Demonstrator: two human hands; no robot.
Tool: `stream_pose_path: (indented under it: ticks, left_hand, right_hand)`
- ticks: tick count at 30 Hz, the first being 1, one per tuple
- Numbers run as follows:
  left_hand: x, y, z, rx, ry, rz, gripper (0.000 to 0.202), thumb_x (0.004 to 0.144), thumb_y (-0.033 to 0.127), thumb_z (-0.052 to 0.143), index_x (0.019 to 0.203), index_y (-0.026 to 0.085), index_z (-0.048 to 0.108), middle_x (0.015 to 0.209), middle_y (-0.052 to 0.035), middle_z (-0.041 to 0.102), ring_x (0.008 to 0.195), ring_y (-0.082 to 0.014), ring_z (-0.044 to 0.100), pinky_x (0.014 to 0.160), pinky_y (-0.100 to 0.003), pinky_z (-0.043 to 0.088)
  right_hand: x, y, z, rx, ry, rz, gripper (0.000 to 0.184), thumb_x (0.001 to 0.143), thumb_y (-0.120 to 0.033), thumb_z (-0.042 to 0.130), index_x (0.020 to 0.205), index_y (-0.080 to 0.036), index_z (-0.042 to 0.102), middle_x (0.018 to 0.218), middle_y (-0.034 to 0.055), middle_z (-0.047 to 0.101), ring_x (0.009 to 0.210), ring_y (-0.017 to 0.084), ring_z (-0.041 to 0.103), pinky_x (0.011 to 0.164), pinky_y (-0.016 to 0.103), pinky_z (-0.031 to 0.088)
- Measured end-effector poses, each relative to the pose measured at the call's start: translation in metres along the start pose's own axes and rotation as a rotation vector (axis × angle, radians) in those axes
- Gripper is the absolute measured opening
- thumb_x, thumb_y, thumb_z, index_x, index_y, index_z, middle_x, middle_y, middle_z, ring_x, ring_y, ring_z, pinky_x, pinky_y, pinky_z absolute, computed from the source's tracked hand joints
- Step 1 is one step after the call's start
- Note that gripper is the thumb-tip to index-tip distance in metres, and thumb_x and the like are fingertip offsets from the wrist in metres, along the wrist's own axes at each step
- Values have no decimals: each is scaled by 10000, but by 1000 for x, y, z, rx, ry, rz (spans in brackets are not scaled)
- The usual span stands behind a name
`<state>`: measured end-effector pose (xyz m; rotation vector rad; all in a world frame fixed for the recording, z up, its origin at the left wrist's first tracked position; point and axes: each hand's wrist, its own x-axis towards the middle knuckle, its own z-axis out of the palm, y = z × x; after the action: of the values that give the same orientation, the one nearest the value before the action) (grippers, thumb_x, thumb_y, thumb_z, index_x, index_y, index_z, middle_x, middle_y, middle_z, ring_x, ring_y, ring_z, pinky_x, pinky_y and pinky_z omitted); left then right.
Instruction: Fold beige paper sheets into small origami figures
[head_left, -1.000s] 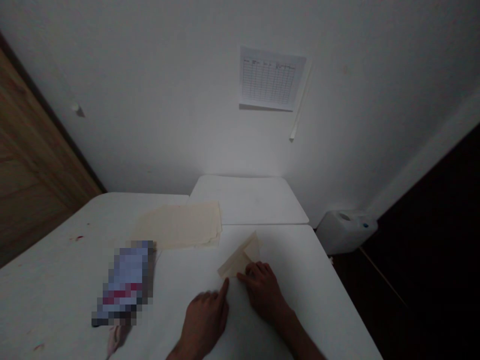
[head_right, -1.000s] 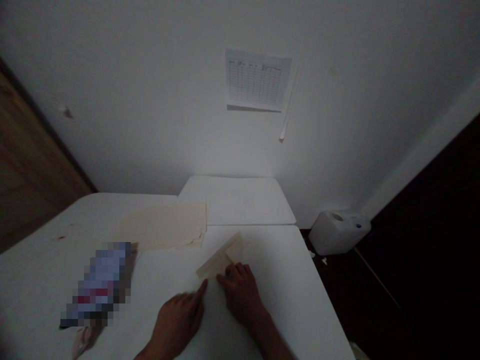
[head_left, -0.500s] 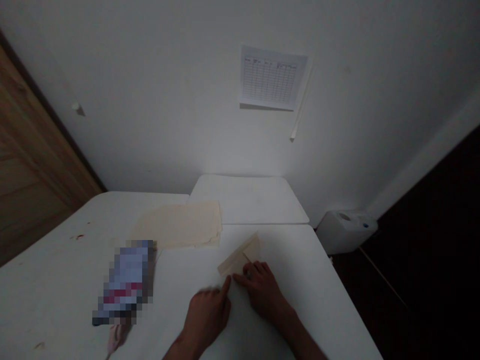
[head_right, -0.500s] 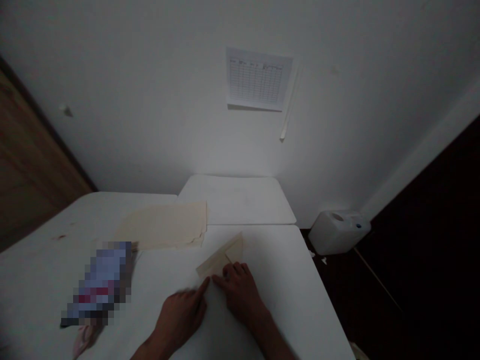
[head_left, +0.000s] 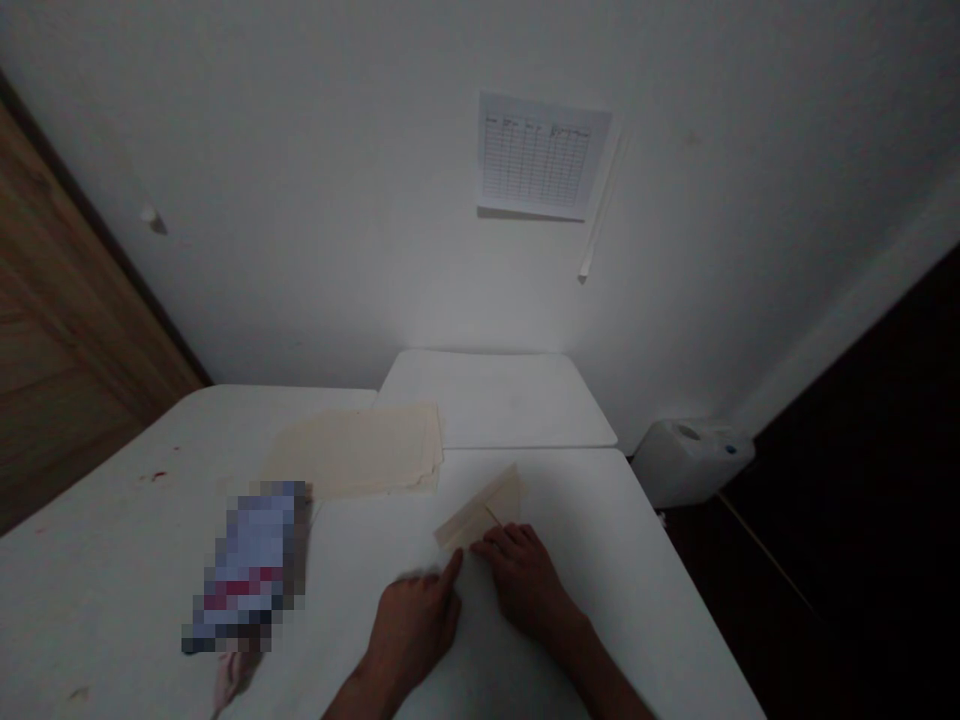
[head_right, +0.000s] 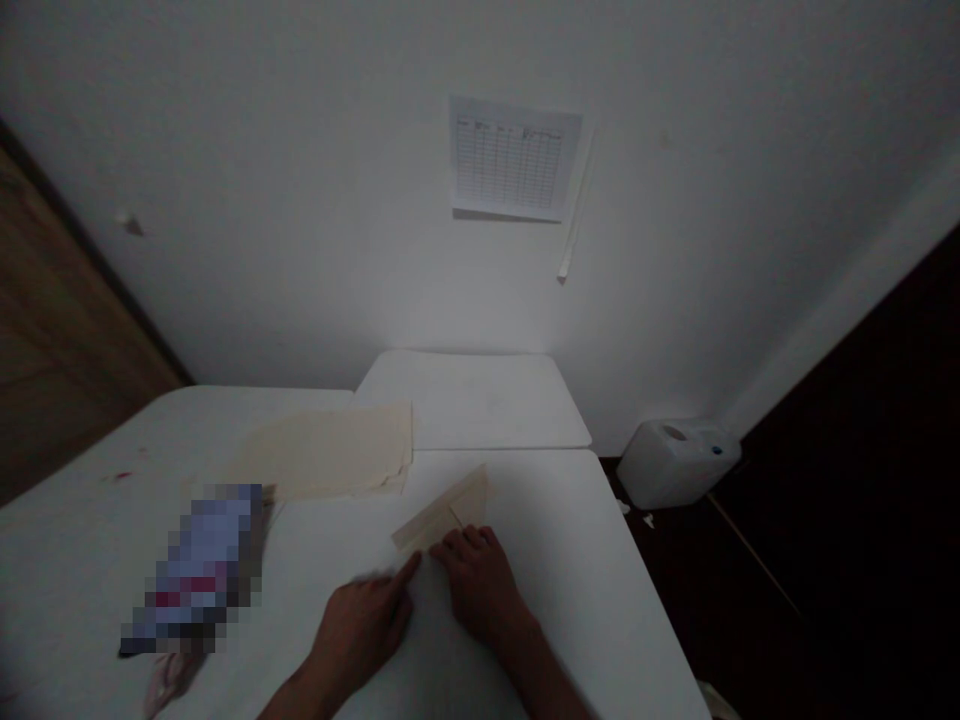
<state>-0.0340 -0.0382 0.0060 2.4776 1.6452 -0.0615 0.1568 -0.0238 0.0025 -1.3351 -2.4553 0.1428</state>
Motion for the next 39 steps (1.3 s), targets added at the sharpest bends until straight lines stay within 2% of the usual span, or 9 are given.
stream_pose_path:
  ticks: [6,14,20,24,29,34,39]
  left_hand:
    - [5,2,-5,25,-3,5,516,893,198,387,1408,199,417,896,-101,729,803,-250,690,738,-378,499]
    - [9,-2,-4,28,21,1,482,908,219,393,1387,249,444,882,-77,732,796,-234,690,732,-359,493]
    - [5,-7,-1,22,33,-65,474,913,218,394,1382,213,456,911,-92,731,816,-255,689,736,-380,502]
    - [0,-14,2,42,74,-96,453,928,226,376,1370,194,471,890,-98,728,792,-270,690,708,-395,509]
    - [0,-15,8,74,110,-66,455,913,178,395,1360,159,477,889,-105,716,779,-259,679,711,-386,515]
    - [6,-11,9,83,166,75,492,863,87,436,1336,205,496,1101,-107,662,938,-242,641,844,-380,493]
    - [11,-17,7,35,197,123,447,852,111,461,1278,223,538,1018,-90,651,880,-236,632,810,-389,503]
  right_hand:
    - [-1,-1,-1,14,-8,0,332,890,-102,487,1171,-252,583,1070,40,607,990,210,490,907,355,336]
    - [0,-3,-3,-45,-26,-13,487,895,-126,508,1332,-338,467,1067,38,585,961,217,472,875,358,333]
    - [1,-2,-1,-68,-36,-16,385,907,-150,495,1257,-307,529,1079,45,577,973,224,469,876,368,329]
    - [1,-1,1,-68,-29,-5,385,896,-128,498,1234,-306,544,1069,40,580,963,220,476,872,363,335]
    - [2,-1,4,-67,-14,-6,376,889,-140,516,1230,-296,545,1060,40,593,950,219,483,860,362,350]
    - [1,-3,6,-30,25,8,370,863,-111,527,1195,-269,574,1046,48,610,951,220,501,870,367,371]
    - [-4,11,4,143,172,14,399,841,-71,511,1183,-258,597,1010,45,638,948,203,536,893,365,402]
